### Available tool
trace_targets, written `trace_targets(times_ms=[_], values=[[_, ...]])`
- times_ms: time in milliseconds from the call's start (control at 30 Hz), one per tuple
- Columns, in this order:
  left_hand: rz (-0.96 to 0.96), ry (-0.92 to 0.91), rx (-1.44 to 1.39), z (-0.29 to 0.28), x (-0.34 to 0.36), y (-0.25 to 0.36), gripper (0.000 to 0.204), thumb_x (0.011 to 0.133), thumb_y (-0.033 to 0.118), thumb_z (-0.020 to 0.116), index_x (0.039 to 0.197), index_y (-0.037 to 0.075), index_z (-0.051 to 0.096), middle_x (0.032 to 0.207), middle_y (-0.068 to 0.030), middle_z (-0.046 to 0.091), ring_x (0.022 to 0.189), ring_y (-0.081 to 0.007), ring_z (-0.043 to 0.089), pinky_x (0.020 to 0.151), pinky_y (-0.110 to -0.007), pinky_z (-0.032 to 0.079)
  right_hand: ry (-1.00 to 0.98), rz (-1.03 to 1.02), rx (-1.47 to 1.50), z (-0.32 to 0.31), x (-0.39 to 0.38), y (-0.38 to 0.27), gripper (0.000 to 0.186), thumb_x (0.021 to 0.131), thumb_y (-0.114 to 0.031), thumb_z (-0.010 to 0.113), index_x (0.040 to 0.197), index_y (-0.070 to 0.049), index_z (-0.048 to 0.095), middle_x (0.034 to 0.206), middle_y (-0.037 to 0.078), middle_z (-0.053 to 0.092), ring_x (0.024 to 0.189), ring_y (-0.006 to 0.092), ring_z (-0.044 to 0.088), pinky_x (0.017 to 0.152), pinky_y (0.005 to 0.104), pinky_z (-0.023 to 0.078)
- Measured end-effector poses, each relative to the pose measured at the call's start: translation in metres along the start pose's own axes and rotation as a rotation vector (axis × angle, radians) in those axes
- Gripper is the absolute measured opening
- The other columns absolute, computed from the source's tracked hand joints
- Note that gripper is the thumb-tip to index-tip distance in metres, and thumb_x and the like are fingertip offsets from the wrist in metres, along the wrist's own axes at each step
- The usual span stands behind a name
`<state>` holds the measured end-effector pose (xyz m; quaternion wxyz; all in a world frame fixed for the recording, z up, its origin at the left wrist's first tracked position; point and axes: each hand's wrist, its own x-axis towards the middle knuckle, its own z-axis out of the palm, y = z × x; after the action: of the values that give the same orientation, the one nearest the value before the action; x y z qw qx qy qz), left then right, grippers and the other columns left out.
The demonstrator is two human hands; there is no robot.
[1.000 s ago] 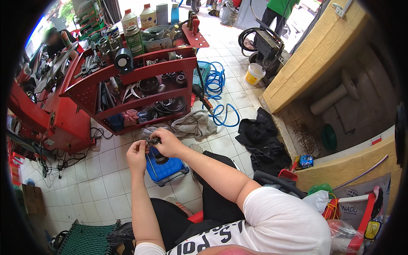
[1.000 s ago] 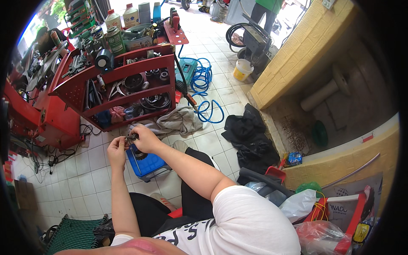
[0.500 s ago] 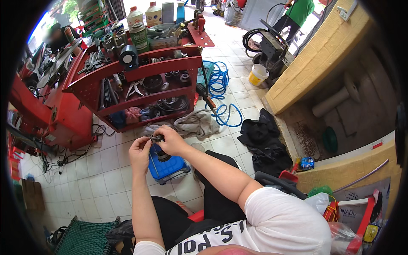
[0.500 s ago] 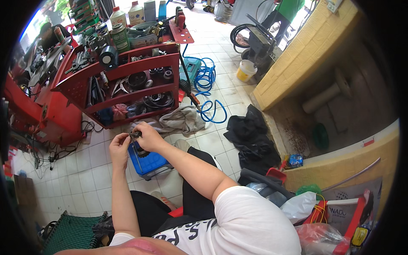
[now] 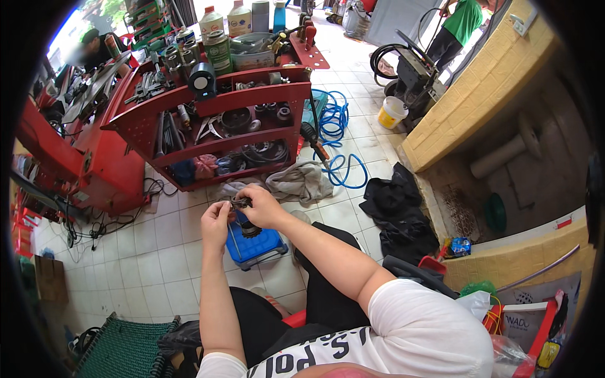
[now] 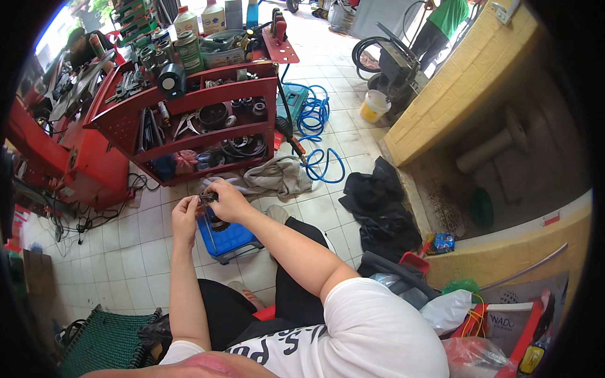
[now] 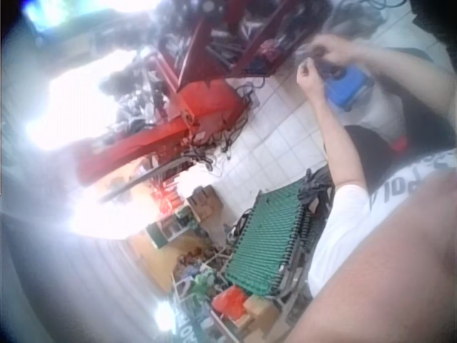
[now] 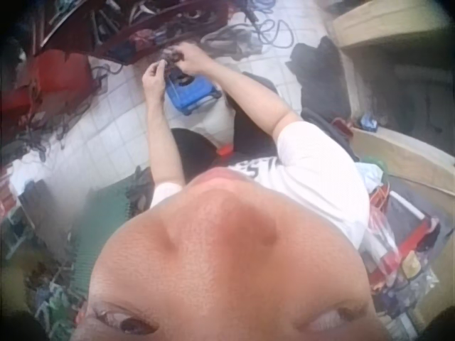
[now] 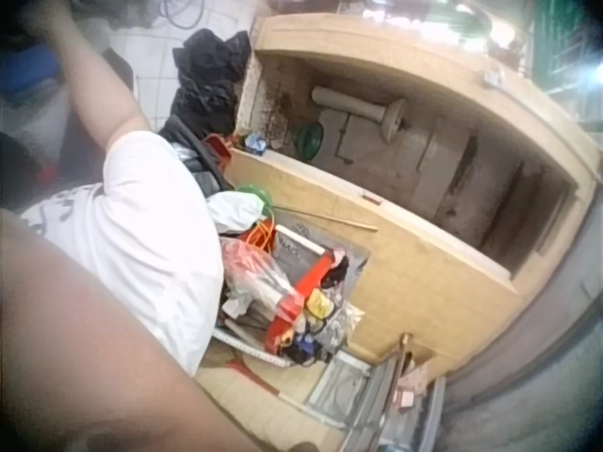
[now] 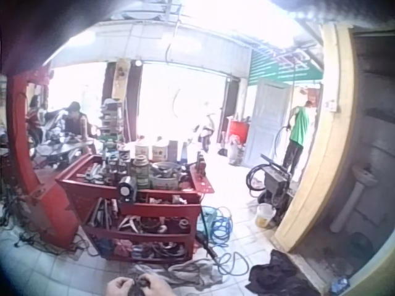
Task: The person cleans a carburetor by hand and using a tool. The person handles the carburetor, uses a small brush to clean the internal and external parts, and moves a cloth to wipe the components.
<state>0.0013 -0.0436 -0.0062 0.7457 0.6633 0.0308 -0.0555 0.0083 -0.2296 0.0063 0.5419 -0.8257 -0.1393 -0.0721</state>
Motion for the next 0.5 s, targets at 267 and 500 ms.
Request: trace_targets(times_ms=[267,500], values=[[-0.045,-0.054,-0.109,-0.001,0.003,-0.008,0.017,0.104,0.015,0.071,0.114,0.002,0.073,0.096,-0.0018,0.073,0.083,-0.0082,0.066,0.075,-0.023,0.055,0.03,-0.045,-0.02,-0.003,-0.005,0.003,0.017,0.088,-0.009,0.074,0.102,0.0,0.071,0.108,0.019,0.067,0.107,0.0398,0.066,0.093,0.0454,0.053],[0.093,-0.034,-0.034,-0.005,0.003,-0.008,0.021,0.102,0.004,0.071,0.122,-0.002,0.073,0.105,-0.0048,0.075,0.091,-0.0103,0.068,0.082,-0.025,0.056,0.017,0.002,0.025,0.001,-0.001,-0.001,0.019,0.087,-0.007,0.076,0.104,0.001,0.072,0.11,0.019,0.068,0.108,0.0393,0.066,0.094,0.0446,0.053]])
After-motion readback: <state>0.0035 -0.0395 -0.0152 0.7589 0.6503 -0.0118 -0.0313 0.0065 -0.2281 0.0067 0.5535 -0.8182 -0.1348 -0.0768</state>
